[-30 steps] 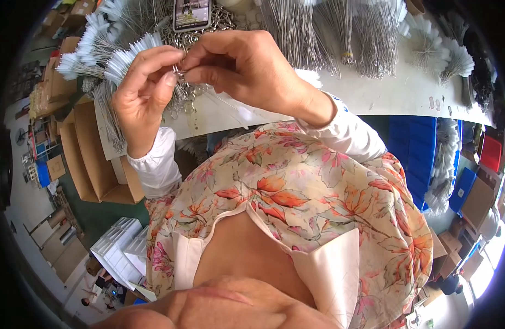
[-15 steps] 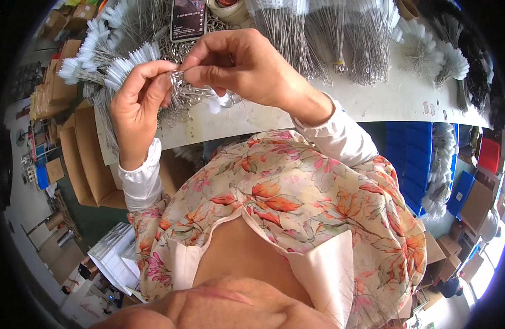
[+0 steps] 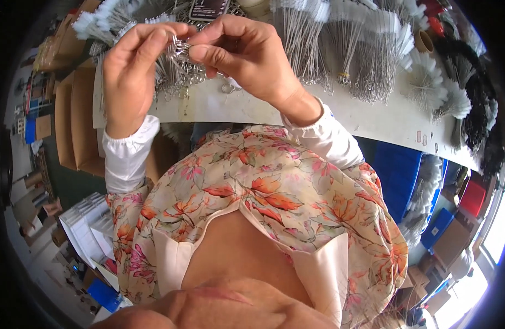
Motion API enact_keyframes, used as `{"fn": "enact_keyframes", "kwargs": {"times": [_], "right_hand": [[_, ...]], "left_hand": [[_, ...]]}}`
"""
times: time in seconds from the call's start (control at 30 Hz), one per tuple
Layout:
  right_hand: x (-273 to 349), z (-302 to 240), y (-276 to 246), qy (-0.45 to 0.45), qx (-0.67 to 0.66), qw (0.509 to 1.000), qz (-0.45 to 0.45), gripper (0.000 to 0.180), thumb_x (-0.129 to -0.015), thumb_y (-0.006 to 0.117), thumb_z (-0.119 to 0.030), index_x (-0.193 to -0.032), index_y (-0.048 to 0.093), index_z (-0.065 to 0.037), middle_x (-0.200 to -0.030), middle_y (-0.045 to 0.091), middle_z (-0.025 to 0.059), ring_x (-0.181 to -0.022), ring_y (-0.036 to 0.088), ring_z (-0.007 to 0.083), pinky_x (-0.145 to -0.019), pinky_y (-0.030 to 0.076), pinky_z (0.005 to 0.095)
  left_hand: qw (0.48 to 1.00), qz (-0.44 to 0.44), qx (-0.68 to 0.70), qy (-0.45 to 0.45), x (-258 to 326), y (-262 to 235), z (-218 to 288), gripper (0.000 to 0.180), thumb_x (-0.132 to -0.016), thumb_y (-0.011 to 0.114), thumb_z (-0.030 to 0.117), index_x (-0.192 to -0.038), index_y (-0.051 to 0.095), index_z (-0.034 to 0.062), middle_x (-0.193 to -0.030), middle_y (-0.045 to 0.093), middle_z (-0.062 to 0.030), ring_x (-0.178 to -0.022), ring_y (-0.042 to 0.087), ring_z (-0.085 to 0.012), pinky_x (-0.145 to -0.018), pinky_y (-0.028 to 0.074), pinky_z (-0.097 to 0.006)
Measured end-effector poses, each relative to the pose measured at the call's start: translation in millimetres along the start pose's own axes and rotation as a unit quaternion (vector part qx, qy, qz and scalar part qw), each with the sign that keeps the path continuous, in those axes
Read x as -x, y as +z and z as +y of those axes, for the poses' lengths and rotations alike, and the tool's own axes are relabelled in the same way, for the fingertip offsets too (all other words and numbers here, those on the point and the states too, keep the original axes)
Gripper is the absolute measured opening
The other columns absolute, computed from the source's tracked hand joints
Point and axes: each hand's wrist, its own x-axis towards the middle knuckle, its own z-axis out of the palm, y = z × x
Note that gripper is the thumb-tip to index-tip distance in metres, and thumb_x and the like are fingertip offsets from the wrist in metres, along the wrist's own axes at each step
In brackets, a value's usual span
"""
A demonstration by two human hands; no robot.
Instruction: The recorder is assembling small white brushes onto metal rings at a workstation.
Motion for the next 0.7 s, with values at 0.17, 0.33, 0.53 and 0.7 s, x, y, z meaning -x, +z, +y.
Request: {"fn": "enact_keyframes", "kwargs": {"times": [0.17,0.33,0.53,0.7], "right_hand": [[-7.2,25.8,18.1,-0.112,0.087,0.989,0.032,0.012,-0.081,0.067,-0.002,-0.091,0.063,0.001,-0.081,0.066,0.0048,-0.073,0.061,0.0086,-0.065,0.050,0.0207],[-7.2,37.2,20.5,-0.019,0.131,0.991,0.030,0.013,-0.083,0.064,0.000,-0.095,0.062,0.003,-0.085,0.066,0.0066,-0.079,0.063,0.0113,-0.071,0.050,0.0215],[17.9,60.9,-2.4,0.059,0.126,0.990,-0.011,0.012,-0.084,0.061,0.002,-0.096,0.060,0.005,-0.085,0.064,0.0085,-0.078,0.062,0.0136,-0.072,0.050,0.0242],[32.0,86.6,2.3,0.173,0.138,0.975,-0.029,0.012,-0.084,0.062,0.000,-0.094,0.061,0.005,-0.082,0.064,0.0073,-0.073,0.060,0.0121,-0.069,0.048,0.0234]], "left_hand": [[0.945,0.203,0.235,-0.097,16.0,25.4,8.7,0.015,-0.092,0.052,0.012,-0.093,0.059,-0.0016,-0.084,0.063,-0.0097,-0.075,0.062,-0.0162,-0.071,0.051,-0.030],[0.977,0.180,0.103,-0.053,45.8,-39.9,16.8,0.015,-0.091,0.053,0.009,-0.090,0.059,-0.0042,-0.089,0.064,-0.0124,-0.072,0.063,-0.0172,-0.070,0.052,-0.030],[0.961,0.160,-0.064,-0.215,148.8,-94.3,38.5,0.017,-0.093,0.048,0.012,-0.088,0.055,-0.0020,-0.086,0.062,-0.0116,-0.065,0.061,-0.0149,-0.062,0.051,-0.024],[0.911,0.063,-0.210,-0.349,227.0,-84.7,-120.8,0.013,-0.092,0.049,0.014,-0.090,0.053,0.0021,-0.072,0.058,-0.0067,-0.065,0.060,-0.0146,-0.062,0.049,-0.027]]}}
